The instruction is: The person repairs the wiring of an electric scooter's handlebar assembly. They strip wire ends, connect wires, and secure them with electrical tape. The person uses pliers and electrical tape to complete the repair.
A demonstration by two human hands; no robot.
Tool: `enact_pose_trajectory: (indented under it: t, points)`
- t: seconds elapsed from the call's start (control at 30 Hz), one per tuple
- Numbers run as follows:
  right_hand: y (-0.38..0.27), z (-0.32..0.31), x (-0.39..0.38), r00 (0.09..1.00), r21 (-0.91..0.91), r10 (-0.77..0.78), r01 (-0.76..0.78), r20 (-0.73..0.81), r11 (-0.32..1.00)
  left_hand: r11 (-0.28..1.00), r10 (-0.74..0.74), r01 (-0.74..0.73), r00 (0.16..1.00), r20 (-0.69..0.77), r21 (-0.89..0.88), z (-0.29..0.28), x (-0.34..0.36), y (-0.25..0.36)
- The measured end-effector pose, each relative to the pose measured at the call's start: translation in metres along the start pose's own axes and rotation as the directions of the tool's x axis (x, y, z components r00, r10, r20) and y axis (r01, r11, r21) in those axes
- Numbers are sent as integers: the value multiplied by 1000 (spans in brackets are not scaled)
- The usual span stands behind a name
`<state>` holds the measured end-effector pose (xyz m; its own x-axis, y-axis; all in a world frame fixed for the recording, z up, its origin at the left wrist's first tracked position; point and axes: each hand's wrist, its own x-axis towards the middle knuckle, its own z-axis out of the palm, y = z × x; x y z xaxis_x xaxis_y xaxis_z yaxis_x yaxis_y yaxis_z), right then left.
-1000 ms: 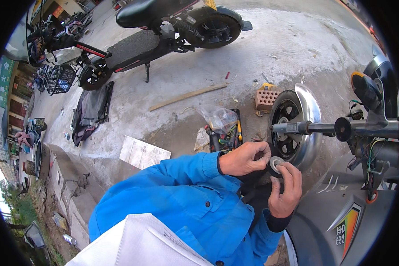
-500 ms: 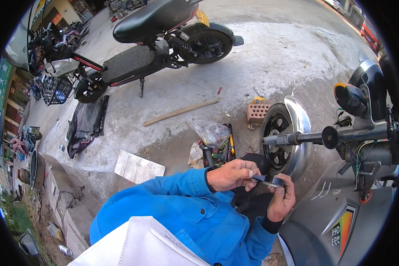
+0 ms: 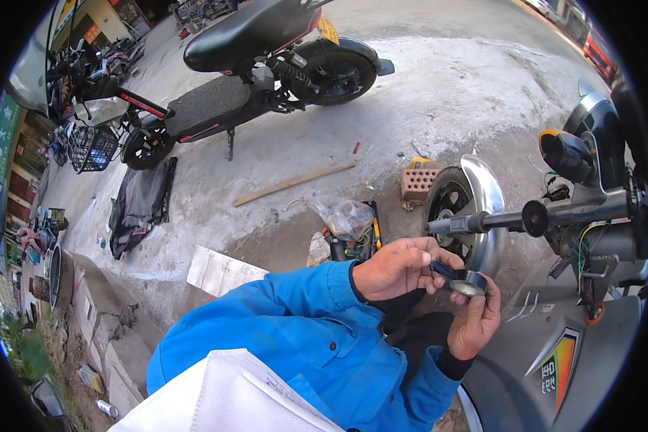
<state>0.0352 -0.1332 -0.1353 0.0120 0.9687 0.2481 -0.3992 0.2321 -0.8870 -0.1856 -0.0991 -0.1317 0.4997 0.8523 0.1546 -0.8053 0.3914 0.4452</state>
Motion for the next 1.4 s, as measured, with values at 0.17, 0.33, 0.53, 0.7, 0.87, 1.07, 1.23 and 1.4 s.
enact_pose_trajectory:
  t: [0.17,0.33,0.53,0.7,0.87,1.07,1.23,1.4]
  points:
    - [-17,14,9,997,9,-79,79,-25,997,999,51,-52,991,120,-2,23,21,8]
    - [-40,22,19,995,72,-86,90,-59,993,988,66,-99,965,253,118,46,32,19]
    - [-48,13,31,991,213,-70,93,-115,973,830,106,-271,935,339,488,61,63,33]
    - [-60,20,33,986,214,-54,87,-155,973,630,125,-413,890,439,658,79,72,34]
    - [-68,21,31,990,259,-27,62,-137,964,125,204,-582,808,553,804,91,79,34]
    - [-70,19,29,985,269,8,39,-174,962,-165,227,-669,689,688,725,109,86,43]
    - [-73,9,26,991,252,-23,57,-134,966,-186,92,-693,693,715,696,127,89,47]
    - [-88,-13,50,808,-531,-484,263,-335,806,-203,-58,-755,645,762,624,149,96,45]
